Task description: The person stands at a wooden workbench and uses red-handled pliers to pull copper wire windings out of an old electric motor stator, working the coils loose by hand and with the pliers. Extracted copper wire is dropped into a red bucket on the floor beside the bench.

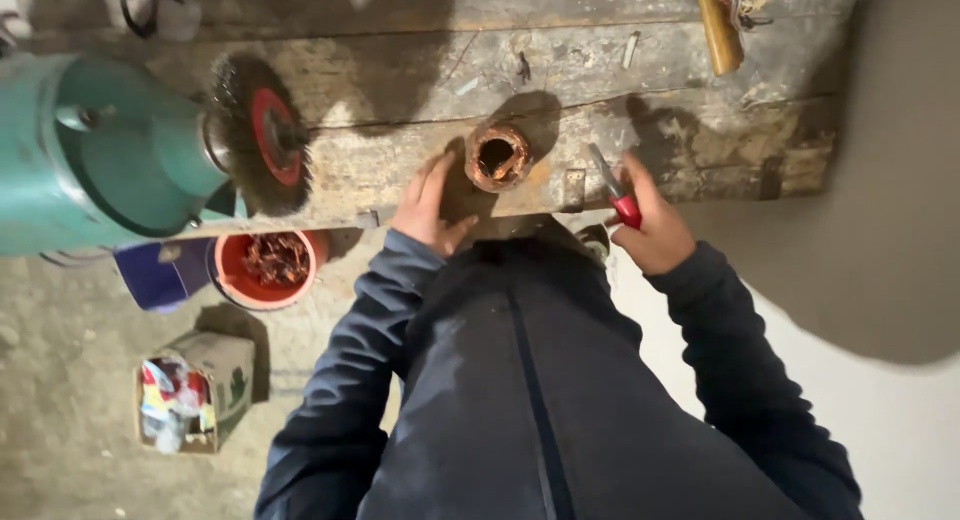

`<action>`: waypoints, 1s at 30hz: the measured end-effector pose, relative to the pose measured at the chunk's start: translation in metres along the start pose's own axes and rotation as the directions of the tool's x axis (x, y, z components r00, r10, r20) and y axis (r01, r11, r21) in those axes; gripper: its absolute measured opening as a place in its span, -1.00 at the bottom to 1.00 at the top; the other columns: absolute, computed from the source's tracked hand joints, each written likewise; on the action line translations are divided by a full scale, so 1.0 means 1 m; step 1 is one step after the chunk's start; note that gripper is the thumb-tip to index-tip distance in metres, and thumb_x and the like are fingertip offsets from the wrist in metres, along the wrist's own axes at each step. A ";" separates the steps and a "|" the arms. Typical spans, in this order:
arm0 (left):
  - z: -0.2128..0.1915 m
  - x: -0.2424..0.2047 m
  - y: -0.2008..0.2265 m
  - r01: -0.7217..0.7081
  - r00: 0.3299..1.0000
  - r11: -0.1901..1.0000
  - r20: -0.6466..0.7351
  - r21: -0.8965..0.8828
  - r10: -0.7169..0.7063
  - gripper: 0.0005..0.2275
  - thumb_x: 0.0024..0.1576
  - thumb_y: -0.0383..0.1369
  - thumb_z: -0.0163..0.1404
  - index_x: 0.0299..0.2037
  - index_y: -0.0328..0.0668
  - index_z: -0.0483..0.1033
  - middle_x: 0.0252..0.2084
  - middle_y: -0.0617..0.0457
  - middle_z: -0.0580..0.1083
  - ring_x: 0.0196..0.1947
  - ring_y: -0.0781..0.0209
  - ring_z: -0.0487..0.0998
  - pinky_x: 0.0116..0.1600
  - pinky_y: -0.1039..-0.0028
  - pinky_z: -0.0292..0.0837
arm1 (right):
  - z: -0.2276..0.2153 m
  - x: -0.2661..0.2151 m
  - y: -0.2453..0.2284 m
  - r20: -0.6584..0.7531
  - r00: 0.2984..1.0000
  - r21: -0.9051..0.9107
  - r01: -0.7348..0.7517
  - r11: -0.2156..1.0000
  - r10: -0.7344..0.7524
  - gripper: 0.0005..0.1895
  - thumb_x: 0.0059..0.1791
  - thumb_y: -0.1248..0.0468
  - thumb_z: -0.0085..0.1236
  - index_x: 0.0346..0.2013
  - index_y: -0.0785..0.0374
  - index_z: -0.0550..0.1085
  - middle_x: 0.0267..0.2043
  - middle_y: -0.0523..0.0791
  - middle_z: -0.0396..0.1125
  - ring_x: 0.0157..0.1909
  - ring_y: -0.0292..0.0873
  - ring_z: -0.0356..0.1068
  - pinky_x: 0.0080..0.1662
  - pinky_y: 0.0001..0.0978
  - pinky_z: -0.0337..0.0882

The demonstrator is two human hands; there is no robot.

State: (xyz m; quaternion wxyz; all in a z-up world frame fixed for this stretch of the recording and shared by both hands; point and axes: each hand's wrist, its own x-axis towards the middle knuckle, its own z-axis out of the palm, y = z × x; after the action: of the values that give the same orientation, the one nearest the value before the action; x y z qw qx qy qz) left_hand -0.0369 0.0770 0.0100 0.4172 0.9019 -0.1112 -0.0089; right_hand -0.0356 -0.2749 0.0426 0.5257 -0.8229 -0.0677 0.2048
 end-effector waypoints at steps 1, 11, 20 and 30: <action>-0.002 -0.005 -0.002 -0.021 1.000 1.000 0.001 0.006 0.021 -0.11 -0.14 -0.36 0.39 0.42 -0.20 0.14 0.37 -0.31 0.26 0.30 -0.35 0.33 0.34 0.16 0.31 | 0.005 -0.004 0.000 -0.019 1.000 0.002 0.010 1.000 -0.010 -0.03 -0.12 0.53 0.03 0.55 0.29 -0.10 0.31 0.12 0.23 -0.06 0.01 0.47 -0.03 -0.22 0.49; -0.027 -0.021 0.002 -0.135 0.990 0.988 0.038 -0.077 0.138 -0.46 0.06 -0.36 0.22 0.27 -0.24 0.37 0.20 -0.23 0.45 0.21 -0.21 0.48 0.29 0.22 0.41 | 0.062 -0.012 0.065 -0.245 0.964 0.394 0.197 0.898 -0.104 -0.71 -0.03 0.46 0.14 -0.04 0.26 0.35 -0.16 -0.08 0.37 -0.13 -0.20 0.36 -0.02 -0.40 0.40; -0.095 -0.018 0.063 -0.395 0.871 0.834 0.130 -0.386 0.473 -0.68 0.16 -0.25 0.20 0.03 -0.25 0.55 0.00 -0.12 0.60 -0.04 -0.04 0.67 0.09 0.29 0.57 | 0.093 -0.022 0.035 0.171 0.946 0.398 -0.320 0.860 0.274 -0.50 -0.19 0.35 0.20 0.03 0.26 0.34 -0.19 -0.06 0.46 -0.26 -0.16 0.45 -0.26 -0.26 0.47; -0.081 -0.024 0.001 -0.224 0.957 0.968 0.166 -0.112 0.240 -0.70 0.14 -0.27 0.18 0.04 -0.19 0.57 -0.09 -0.13 0.60 -0.11 -0.06 0.66 0.01 0.31 0.57 | 0.076 -0.011 -0.031 -0.171 0.985 -0.559 -0.118 0.821 0.025 -0.37 -0.21 0.19 0.19 0.13 0.26 0.31 0.01 0.11 0.40 -0.13 0.27 0.42 -0.20 0.08 0.43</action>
State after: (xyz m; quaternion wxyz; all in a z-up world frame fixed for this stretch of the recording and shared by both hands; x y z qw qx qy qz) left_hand -0.0515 0.1423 0.0619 0.4446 0.8582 -0.2525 -0.0455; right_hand -0.0735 -0.2013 0.0461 0.2533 -0.9571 -0.0531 0.1303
